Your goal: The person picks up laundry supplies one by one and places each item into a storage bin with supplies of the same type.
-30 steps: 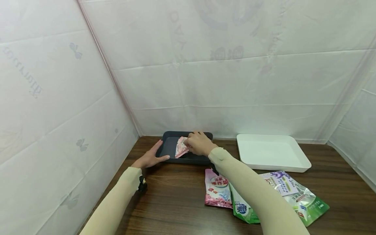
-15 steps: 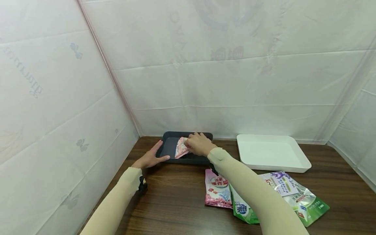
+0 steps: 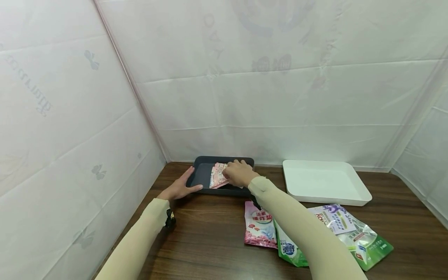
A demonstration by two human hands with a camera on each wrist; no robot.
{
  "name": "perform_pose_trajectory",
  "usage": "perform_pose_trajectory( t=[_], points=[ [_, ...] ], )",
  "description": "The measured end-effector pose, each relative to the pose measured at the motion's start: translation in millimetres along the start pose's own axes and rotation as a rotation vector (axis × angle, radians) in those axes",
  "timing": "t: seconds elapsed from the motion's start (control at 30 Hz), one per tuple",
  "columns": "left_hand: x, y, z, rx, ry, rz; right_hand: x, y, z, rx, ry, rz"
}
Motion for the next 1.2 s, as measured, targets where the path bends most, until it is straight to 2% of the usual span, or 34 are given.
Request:
perform_pose_trajectory(
  t=[0.83,1.2],
  points=[
    [0.7,-0.1,1.5,-0.008,-0.001,0.000,1.5,6.1,-1.1,-0.024,0.041,-0.109],
    [0.0,-0.1,0.9,-0.015,-0.011,0.005,3.9,1.6,-1.4,-0.045,0.022,-0.116]
  ],
)
Point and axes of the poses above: each hand's wrist, its own x-axis away from the middle knuckle, its own y-axis out of the palm, z = x × y, the point moved 3 cm from there along -x, towards the middle knuckle, and after that the axes turned 10 degrees about x, right-handed, at the moved point
